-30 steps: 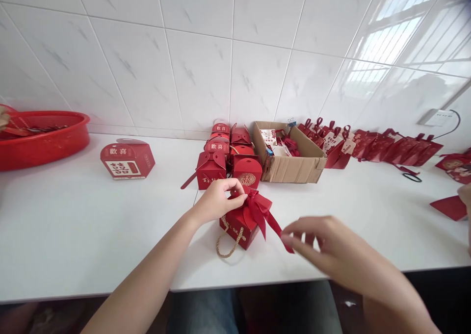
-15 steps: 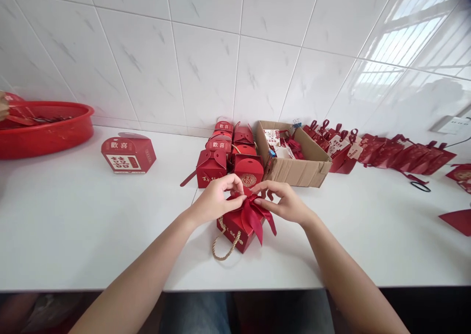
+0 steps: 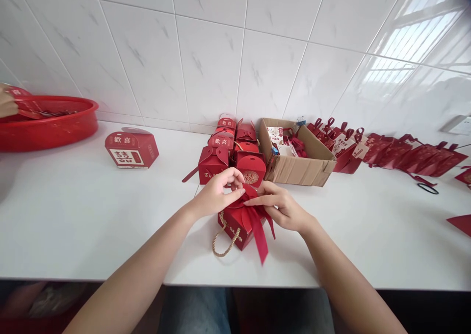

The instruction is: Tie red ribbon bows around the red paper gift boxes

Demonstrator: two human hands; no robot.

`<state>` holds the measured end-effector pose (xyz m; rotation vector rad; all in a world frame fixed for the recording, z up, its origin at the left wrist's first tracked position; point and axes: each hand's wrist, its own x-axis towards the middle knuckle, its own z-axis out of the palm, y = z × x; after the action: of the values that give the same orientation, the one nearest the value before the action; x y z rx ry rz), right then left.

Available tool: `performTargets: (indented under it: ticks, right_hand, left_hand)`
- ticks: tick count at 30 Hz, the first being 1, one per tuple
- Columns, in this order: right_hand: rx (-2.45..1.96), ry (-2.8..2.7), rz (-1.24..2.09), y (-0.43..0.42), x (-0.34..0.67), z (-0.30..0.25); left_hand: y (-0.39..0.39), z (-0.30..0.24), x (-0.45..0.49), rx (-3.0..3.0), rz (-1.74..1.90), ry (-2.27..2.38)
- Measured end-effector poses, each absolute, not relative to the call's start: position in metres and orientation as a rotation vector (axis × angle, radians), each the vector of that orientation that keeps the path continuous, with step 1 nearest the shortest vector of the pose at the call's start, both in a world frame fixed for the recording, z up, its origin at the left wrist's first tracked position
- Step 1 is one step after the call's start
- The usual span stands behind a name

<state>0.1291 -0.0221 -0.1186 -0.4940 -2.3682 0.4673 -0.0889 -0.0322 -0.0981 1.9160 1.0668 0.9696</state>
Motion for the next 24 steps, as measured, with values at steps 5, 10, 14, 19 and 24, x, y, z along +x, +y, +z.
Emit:
performTargets:
  ticks: [5, 10, 14, 19, 24]
  right_hand:
    - [-0.458, -2.390, 0.468, -0.0212, 0.1325, -0.1177]
    - [-0.453, -2.367, 0.443, -0.0210, 0.1331, -0.1172]
    - [-0.529, -2.303, 0.480, -0.0228, 0.1319, -0.1181]
    - [-0.770, -2.253, 0.586, -0.0243, 0.1346, -0.1141]
    - [-0.862, -2.233, 0.688, -0.0221, 0.1356, -0.1090]
  left_hand:
    - [-0.0303, -0.0957, -0.0934, 1.949, 0.983, 1.090]
    - [-0.0279, -0.0957, -0.0944, 1.989, 0.914, 1.070]
    - [-0.0288, -0.0965, -0.0933, 2.018, 0.831, 1.098]
    - [-0.0294, -0.0966, -0.0939, 2.124, 0.808, 1.077]
    - [-0.0287, -0.0973, -0.0940, 2.192, 0.737, 1.046]
